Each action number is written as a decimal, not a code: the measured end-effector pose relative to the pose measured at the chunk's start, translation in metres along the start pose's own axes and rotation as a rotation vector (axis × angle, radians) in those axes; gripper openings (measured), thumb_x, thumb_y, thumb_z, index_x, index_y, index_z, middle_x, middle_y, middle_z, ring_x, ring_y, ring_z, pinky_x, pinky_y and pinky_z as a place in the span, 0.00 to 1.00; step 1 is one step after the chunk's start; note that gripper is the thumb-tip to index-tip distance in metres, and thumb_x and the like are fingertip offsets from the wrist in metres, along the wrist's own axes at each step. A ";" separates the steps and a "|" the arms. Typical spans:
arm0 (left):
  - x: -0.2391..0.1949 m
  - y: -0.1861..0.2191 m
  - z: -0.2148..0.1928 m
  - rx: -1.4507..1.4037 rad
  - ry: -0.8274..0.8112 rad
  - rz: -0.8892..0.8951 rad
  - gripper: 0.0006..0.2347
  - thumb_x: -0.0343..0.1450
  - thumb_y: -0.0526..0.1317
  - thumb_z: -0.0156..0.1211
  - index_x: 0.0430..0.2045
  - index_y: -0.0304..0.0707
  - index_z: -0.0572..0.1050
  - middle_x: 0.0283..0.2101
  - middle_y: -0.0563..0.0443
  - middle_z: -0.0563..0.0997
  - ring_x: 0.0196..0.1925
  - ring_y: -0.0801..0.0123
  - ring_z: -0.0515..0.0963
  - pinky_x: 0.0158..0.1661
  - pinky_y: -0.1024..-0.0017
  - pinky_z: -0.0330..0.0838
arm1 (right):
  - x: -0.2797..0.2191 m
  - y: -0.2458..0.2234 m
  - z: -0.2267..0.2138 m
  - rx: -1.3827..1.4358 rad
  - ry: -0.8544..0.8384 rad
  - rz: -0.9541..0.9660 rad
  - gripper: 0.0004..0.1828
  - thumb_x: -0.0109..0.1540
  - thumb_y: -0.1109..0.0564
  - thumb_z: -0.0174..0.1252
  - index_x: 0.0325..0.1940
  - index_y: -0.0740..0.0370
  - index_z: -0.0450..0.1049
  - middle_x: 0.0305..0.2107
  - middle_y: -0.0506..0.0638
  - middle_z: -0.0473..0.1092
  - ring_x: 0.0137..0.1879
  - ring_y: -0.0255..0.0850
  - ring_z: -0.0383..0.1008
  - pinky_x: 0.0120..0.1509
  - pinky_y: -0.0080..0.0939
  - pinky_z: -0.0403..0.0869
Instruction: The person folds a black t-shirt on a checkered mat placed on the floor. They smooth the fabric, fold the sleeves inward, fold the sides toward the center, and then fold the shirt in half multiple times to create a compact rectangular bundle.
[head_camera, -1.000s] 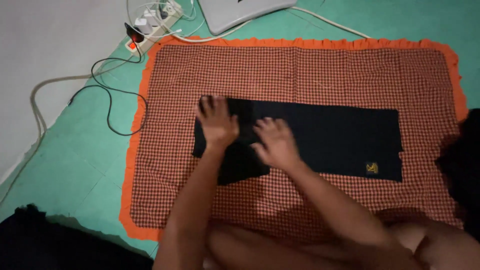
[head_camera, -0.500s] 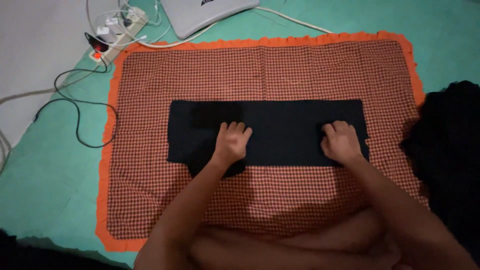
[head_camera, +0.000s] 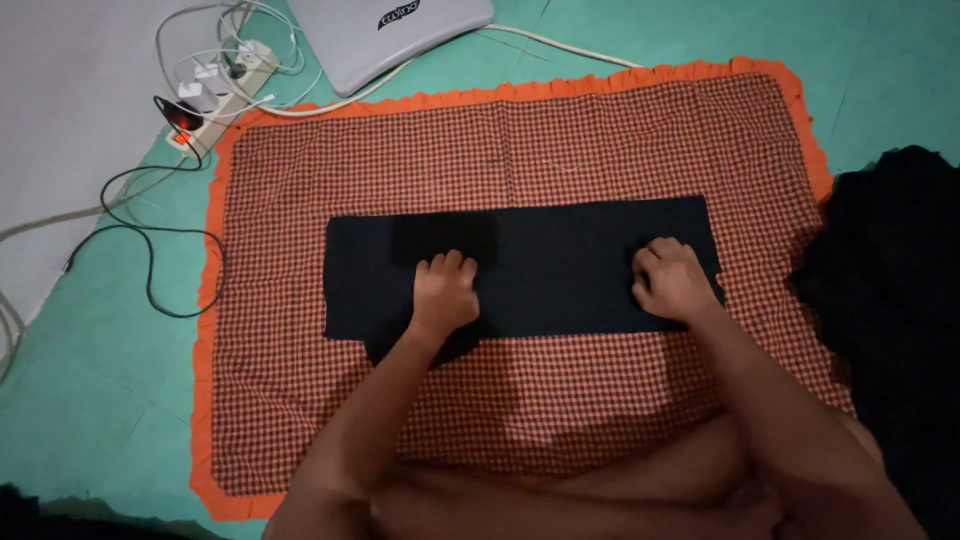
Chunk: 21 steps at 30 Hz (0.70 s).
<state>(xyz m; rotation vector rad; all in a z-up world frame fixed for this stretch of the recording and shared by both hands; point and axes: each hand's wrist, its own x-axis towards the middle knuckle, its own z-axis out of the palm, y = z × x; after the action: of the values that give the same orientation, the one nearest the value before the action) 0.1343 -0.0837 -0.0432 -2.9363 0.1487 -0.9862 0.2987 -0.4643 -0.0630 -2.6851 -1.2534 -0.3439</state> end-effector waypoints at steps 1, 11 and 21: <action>0.006 0.001 -0.008 0.000 -0.001 0.002 0.10 0.53 0.34 0.48 0.20 0.46 0.77 0.22 0.53 0.69 0.19 0.62 0.68 0.23 0.66 0.56 | 0.002 0.000 -0.003 0.000 0.000 0.002 0.09 0.52 0.47 0.61 0.30 0.49 0.71 0.30 0.47 0.68 0.41 0.48 0.74 0.41 0.47 0.67; 0.062 0.045 0.018 -0.284 -0.294 -0.088 0.19 0.71 0.45 0.50 0.54 0.38 0.73 0.58 0.38 0.74 0.62 0.47 0.72 0.59 0.47 0.61 | 0.093 -0.067 0.000 0.262 0.139 -0.188 0.15 0.62 0.51 0.59 0.48 0.62 0.75 0.41 0.60 0.74 0.52 0.57 0.75 0.56 0.53 0.72; 0.046 0.074 0.038 -0.230 -0.139 -0.134 0.35 0.72 0.60 0.52 0.69 0.31 0.63 0.72 0.35 0.64 0.73 0.42 0.63 0.65 0.36 0.58 | 0.042 -0.039 -0.005 0.002 -0.098 0.187 0.60 0.60 0.19 0.46 0.77 0.72 0.54 0.74 0.70 0.52 0.78 0.66 0.51 0.78 0.69 0.52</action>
<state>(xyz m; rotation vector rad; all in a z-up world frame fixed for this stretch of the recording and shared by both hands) 0.1880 -0.1615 -0.0506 -3.2505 0.0651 -0.8257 0.2947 -0.4099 -0.0451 -2.8188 -1.0128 -0.1885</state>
